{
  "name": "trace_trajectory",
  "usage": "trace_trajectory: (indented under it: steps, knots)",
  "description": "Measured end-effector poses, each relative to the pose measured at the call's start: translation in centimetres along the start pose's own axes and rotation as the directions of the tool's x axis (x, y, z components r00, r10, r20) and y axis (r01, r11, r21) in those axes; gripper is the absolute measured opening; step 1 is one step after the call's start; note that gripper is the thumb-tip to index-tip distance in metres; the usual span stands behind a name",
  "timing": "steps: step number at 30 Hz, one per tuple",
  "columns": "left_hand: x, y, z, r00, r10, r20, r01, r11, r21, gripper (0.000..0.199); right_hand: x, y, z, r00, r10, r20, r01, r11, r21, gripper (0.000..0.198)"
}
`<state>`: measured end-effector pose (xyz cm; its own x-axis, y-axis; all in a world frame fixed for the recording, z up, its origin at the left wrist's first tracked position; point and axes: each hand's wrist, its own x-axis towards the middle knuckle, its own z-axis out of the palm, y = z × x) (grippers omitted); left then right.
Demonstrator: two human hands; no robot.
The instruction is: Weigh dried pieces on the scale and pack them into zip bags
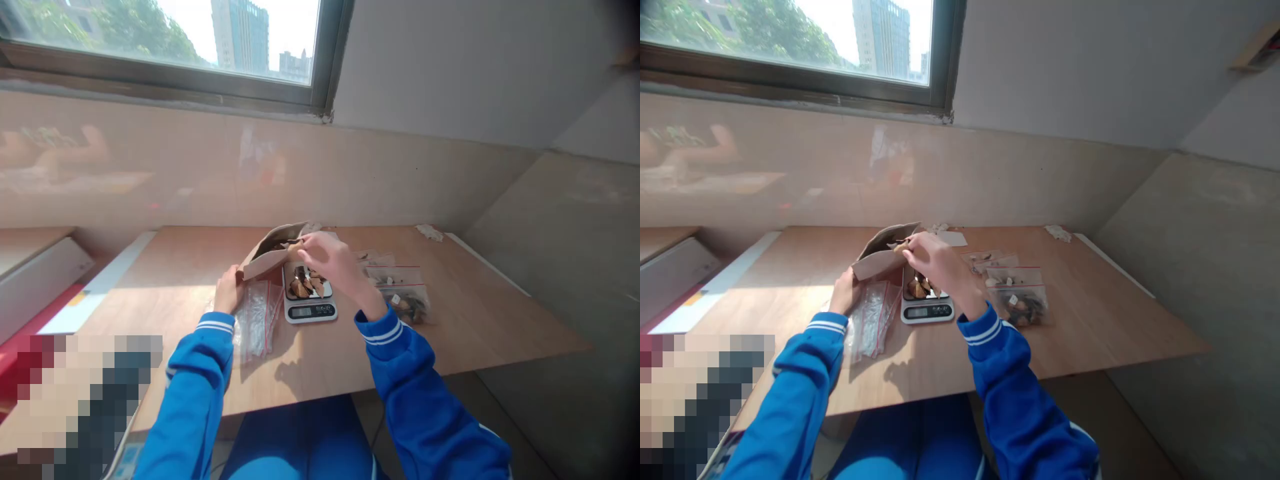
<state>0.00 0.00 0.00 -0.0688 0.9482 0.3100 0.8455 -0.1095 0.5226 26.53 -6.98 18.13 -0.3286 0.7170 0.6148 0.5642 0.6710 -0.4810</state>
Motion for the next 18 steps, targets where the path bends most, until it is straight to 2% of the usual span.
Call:
trace_trajectory:
  steps: [2,4,7,9,12,15,17,18]
  knots:
    - [0.1,-0.1,0.1,1.0,-0.006,-0.004,0.007,1.0,0.021,0.031,-1.8,1.2,-0.6,0.989,0.096,-0.117,-0.085,0.992,0.097,0.009]
    - [0.1,-0.1,0.2,0.999,-0.035,-0.007,0.035,0.998,0.05,0.033,-4.0,3.1,-0.7,0.956,0.238,-0.173,-0.21,0.964,0.164,0.014]
    - [0.1,-0.1,0.1,0.995,-0.094,-0.013,0.095,0.993,0.076,0.034,-7.5,6.5,0.1,0.88,0.436,-0.189,-0.387,0.889,0.246,0.017]
    - [0.0,0.0,-0.1,0.991,-0.126,-0.037,0.128,0.99,0.065,0.031,-9.5,8.7,1.0,0.811,0.541,-0.223,-0.458,0.824,0.335,0.021]
    - [-0.1,0.0,-0.3,0.979,-0.19,-0.077,0.192,0.981,0.032,0.028,-11.6,11.1,2.5,0.689,0.68,-0.252,-0.48,0.688,0.544,0.028]
    - [-0.2,-0.2,-0.3,0.969,-0.23,-0.091,0.228,0.973,-0.026,0.029,-12.5,12.5,3.9,0.575,0.787,-0.223,-0.44,0.527,0.727,0.031]
    - [-0.1,-0.5,-0.1,0.97,-0.222,-0.096,0.218,0.975,-0.055,0.03,-12.6,12.9,4.6,0.528,0.827,-0.194,-0.399,0.443,0.803,0.03]
    - [0.0,-0.6,0.0,0.972,-0.214,-0.099,0.209,0.976,-0.059,0.03,-12.6,13.0,4.8,0.522,0.834,-0.18,-0.383,0.418,0.824,0.029]
